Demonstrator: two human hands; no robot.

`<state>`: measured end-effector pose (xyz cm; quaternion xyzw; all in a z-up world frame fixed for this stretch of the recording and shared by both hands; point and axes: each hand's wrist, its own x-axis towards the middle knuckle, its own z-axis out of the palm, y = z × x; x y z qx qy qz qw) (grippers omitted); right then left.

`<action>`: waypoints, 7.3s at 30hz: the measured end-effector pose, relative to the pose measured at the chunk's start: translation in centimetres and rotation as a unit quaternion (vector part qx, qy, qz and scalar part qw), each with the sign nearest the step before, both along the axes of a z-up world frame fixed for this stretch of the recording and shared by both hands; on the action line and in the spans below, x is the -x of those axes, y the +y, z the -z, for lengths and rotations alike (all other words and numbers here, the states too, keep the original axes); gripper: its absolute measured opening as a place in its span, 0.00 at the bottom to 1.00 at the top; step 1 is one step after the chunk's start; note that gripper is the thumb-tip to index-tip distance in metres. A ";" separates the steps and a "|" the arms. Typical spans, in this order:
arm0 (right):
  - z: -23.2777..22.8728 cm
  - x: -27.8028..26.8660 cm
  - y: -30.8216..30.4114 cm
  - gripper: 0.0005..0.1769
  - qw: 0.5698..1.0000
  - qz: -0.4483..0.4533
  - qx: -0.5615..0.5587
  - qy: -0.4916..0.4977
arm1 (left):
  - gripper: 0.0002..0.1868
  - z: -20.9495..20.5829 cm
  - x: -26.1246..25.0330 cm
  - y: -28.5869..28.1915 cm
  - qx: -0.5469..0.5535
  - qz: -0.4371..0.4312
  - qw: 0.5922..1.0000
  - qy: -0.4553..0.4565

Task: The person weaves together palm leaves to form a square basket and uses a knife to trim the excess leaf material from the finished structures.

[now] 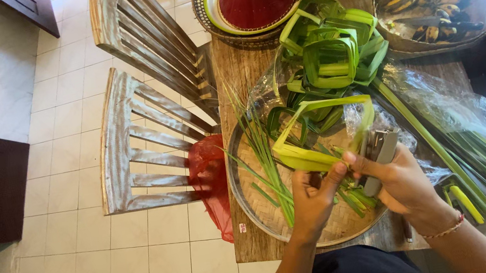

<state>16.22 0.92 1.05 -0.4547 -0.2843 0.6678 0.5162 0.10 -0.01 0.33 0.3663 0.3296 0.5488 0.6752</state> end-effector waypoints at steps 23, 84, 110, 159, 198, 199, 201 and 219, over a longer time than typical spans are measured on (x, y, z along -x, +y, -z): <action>-10.8 -4.0 2.3 0.38 0.599 -0.254 -0.434 -0.622 | 0.24 -4.1 1.9 -0.2 -0.101 -0.068 0.960 0.254; -7.4 -3.9 2.9 0.35 0.789 -0.204 -0.263 -0.517 | 0.22 -3.6 1.9 0.6 -0.074 -0.078 0.957 0.271; 6.7 -2.7 5.6 0.25 0.954 0.050 -0.159 -0.250 | 0.10 7.4 3.1 3.5 -0.152 -0.176 0.883 0.407; 22.3 -13.4 -13.0 0.21 0.788 0.244 0.166 -0.541 | 0.15 21.0 -10.9 -0.6 -0.074 0.263 0.895 0.353; 19.9 -17.5 -13.7 0.30 0.877 -0.056 0.223 -0.423 | 0.46 27.0 -19.1 -10.6 0.102 0.095 0.897 0.418; 20.1 -17.7 -13.6 0.33 0.884 -0.077 0.265 -0.377 | 0.46 25.9 -18.8 -10.7 0.131 0.098 0.909 0.383; 20.4 -18.1 -13.7 0.33 0.909 -0.093 0.283 -0.291 | 0.47 23.3 -18.6 -10.7 0.072 0.073 0.913 0.395; 21.4 -24.7 -5.1 0.12 0.958 0.126 0.047 -0.252 | 0.15 13.0 -14.4 -3.4 0.153 -0.003 0.986 0.072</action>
